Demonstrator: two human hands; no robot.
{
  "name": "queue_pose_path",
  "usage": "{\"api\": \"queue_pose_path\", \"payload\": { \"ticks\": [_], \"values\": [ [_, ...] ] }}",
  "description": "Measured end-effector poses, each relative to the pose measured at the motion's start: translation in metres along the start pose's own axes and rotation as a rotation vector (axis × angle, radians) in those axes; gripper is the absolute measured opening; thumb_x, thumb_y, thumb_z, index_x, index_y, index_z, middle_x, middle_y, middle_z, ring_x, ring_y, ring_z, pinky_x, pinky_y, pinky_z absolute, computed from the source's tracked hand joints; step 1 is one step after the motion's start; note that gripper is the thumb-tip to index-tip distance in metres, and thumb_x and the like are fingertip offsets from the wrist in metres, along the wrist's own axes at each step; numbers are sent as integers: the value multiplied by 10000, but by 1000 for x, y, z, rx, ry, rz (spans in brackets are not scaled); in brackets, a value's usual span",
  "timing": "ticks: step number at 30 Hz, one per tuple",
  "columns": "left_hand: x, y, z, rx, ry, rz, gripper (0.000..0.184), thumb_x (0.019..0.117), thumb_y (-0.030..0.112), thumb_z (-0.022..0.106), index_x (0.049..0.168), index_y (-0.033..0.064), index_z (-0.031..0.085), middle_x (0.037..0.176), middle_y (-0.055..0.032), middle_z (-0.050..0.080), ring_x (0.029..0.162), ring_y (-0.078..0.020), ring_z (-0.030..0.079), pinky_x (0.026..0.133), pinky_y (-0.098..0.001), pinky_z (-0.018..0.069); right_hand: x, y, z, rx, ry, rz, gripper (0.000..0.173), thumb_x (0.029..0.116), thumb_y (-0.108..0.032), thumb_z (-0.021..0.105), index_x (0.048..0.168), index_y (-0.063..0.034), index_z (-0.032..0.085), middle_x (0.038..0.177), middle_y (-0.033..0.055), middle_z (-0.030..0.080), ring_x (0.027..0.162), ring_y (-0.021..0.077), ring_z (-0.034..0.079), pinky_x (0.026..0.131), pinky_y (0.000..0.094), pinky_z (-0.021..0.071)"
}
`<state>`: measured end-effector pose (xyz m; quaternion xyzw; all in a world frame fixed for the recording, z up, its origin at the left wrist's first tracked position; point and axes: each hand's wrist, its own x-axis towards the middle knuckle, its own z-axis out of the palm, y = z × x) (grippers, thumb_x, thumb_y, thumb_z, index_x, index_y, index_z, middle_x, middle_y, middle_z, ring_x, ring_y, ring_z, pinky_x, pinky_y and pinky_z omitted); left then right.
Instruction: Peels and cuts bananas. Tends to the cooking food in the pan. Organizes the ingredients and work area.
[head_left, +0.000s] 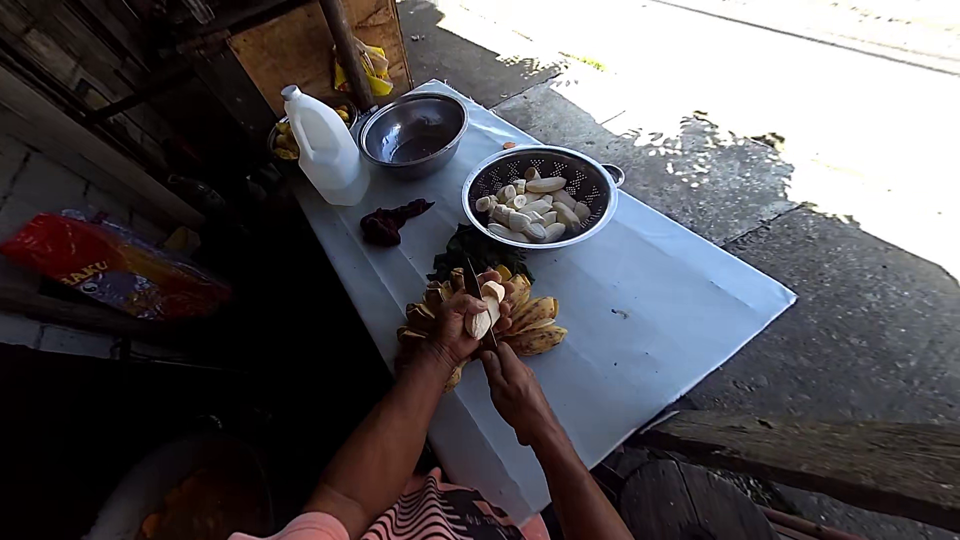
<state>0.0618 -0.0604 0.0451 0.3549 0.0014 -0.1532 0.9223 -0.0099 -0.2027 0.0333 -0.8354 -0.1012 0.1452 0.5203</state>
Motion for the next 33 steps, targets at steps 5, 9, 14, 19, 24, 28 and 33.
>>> {"api": "queue_pose_path", "payload": {
  "ticks": [5,9,14,19,24,28,33],
  "values": [
    [59,20,60,33,366,-14,316,937,48,411,1230,18,524,994,-154,646,772,-221,681,642,-333,595,-7,-11,-36,690,303,-85,355,1111,-269,312,1213,-20,543,642,-22,506,436,83,480,404,243,483],
    [125,44,78,869,401,171,612,1042,206,540,1576,9,316,1557,-200,430,1418,-277,450,1171,-454,381,-18,3,-77,832,558,-32,446,1130,-329,198,1330,-67,499,692,-2,577,454,90,533,422,235,513],
    [34,-51,90,1593,-49,216,270,1024,56,506,1177,12,725,1094,-156,724,1000,-251,703,904,-428,575,-34,38,-104,874,669,66,427,1122,-241,187,1464,-81,387,804,61,689,454,93,553,407,214,480],
    [24,-118,52,2206,-96,-94,472,991,24,483,1460,-29,505,1450,-258,524,1379,-391,487,1125,-491,427,-42,48,-84,797,613,120,432,1085,-158,288,1497,-38,333,852,55,677,487,84,540,438,207,469],
    [29,-110,64,2340,-185,-319,442,963,45,531,1388,-73,531,1393,-280,541,1316,-424,514,1051,-546,451,-45,56,-67,589,528,182,567,1065,-147,465,1596,-66,287,890,56,650,659,125,652,542,254,563],
    [41,-69,71,2024,-123,-387,405,928,185,689,1299,28,640,1342,-216,583,1314,-363,529,1088,-525,448,-53,71,-54,81,491,210,510,1084,-257,426,1573,-116,411,900,92,649,656,173,568,621,389,501],
    [43,-37,51,1494,25,-122,411,874,68,798,1248,10,637,1153,-174,685,1024,-257,685,931,-460,564,-64,55,-36,-226,479,116,494,1093,-311,360,1502,-85,523,1156,183,722,923,350,722,771,564,565]
  ]
}}
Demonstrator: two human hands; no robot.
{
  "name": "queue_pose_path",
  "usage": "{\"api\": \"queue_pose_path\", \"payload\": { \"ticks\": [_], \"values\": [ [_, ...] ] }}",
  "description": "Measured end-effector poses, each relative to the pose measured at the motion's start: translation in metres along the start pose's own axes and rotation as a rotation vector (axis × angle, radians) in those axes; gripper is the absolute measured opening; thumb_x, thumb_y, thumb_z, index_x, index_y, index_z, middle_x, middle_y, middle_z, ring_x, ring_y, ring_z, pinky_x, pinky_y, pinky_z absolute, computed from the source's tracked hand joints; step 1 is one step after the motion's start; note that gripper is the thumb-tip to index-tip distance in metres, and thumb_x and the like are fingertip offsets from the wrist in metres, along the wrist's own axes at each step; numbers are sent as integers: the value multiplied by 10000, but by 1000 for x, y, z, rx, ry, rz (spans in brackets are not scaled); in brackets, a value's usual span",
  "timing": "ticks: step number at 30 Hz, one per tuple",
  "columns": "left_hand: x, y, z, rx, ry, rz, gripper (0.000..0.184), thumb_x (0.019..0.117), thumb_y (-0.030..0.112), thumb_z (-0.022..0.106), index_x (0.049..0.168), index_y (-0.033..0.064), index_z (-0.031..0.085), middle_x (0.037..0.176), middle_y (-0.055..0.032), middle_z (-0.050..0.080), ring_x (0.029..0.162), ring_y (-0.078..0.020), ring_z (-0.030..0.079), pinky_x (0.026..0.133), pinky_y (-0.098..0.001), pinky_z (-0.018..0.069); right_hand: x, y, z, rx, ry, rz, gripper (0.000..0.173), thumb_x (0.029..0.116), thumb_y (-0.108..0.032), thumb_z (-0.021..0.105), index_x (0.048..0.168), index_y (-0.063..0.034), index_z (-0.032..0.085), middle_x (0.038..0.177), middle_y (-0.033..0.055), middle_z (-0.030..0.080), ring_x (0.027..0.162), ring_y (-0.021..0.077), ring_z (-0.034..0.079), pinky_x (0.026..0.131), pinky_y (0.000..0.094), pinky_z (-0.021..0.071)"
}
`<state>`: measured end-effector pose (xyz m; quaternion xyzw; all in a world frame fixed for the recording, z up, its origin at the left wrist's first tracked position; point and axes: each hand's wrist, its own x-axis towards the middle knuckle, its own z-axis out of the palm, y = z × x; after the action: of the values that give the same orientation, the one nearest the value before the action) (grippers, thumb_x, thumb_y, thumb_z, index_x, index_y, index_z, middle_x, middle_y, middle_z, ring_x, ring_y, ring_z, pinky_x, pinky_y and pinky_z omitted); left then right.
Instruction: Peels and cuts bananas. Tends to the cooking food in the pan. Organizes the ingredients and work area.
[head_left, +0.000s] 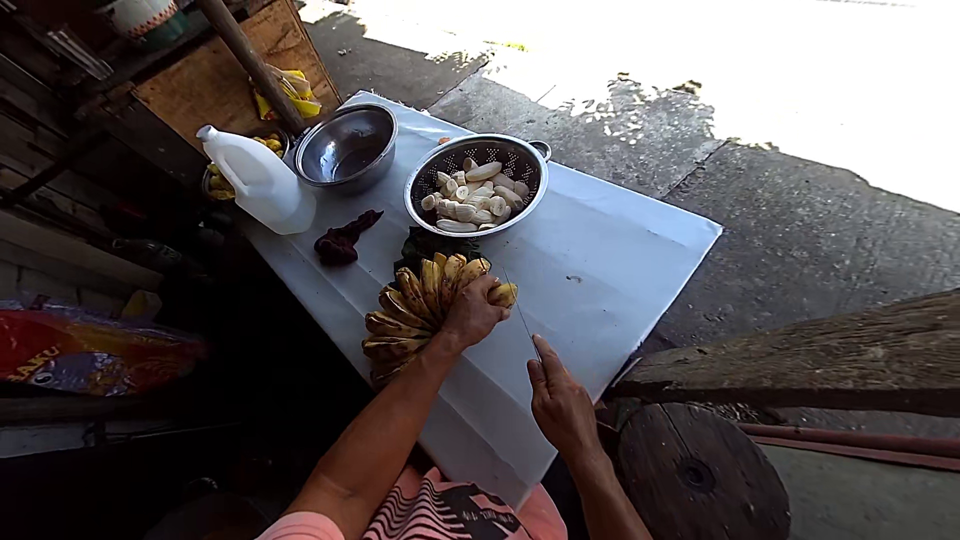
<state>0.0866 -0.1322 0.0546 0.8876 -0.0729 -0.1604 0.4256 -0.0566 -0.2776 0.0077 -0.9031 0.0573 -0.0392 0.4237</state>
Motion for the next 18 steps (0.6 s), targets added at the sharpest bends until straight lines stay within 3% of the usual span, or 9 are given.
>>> {"api": "queue_pose_path", "payload": {
  "ticks": [3,4,6,7,9,11,13,16,18],
  "values": [
    [-11,-5,2,-152,63,68,381,866,19,785,1218,9,639,1100,-146,694,965,-201,691,888,-392,583,27,-11,5,94,-95,37,484,1103,-314,351,1505,-105,520,1114,157,726,917,312,710,802,532,556],
    [-14,-5,1,-169,77,89,403,867,19,784,1239,-2,631,1128,-157,689,1000,-210,688,917,-395,576,40,-14,8,229,-134,75,466,1105,-308,349,1485,-111,532,978,118,697,775,242,650,714,457,534],
    [-19,-6,-2,-160,134,113,447,867,48,802,1270,-9,618,1159,-162,685,1034,-217,686,948,-402,569,56,-24,18,677,-204,179,368,1119,-273,331,1347,-79,546,670,21,509,480,117,468,447,280,436],
    [-19,-6,-6,-162,184,117,439,862,72,816,1251,-1,626,1142,-152,689,1018,-209,688,937,-399,573,59,-31,21,904,-244,235,330,1129,-276,308,1282,-71,517,622,5,475,430,99,441,405,249,431],
    [-16,-2,-11,-203,324,105,408,848,133,847,1187,10,657,1071,-131,703,948,-191,692,881,-388,583,57,-48,26,1126,-253,269,327,1131,-278,298,1303,-71,484,626,5,479,426,99,449,403,243,450],
    [-13,4,-13,-288,453,60,404,845,158,854,1173,19,663,1051,-126,705,920,-188,688,849,-389,584,53,-61,38,1136,-204,222,341,1125,-259,295,1330,-56,476,633,3,481,433,99,453,408,242,450],
    [-11,6,-12,-417,536,29,396,841,130,852,1180,32,671,1061,-121,706,908,-182,689,823,-381,589,57,-65,57,1165,-138,153,322,1115,-243,289,1243,-39,502,610,-4,479,428,96,458,409,243,452],
    [-13,-5,-16,-733,448,102,322,881,37,782,1184,30,670,1062,-102,701,919,-170,682,820,-361,595,74,-65,71,1354,-68,175,345,1127,-265,265,1037,-46,517,585,19,494,419,112,479,411,261,476],
    [-11,-18,-33,-857,301,168,255,927,40,720,1177,33,670,1048,-83,703,923,-155,677,849,-356,583,80,-68,69,1486,-99,246,351,1139,-278,242,1041,-56,495,602,31,501,424,113,488,407,257,480]
  ]
}}
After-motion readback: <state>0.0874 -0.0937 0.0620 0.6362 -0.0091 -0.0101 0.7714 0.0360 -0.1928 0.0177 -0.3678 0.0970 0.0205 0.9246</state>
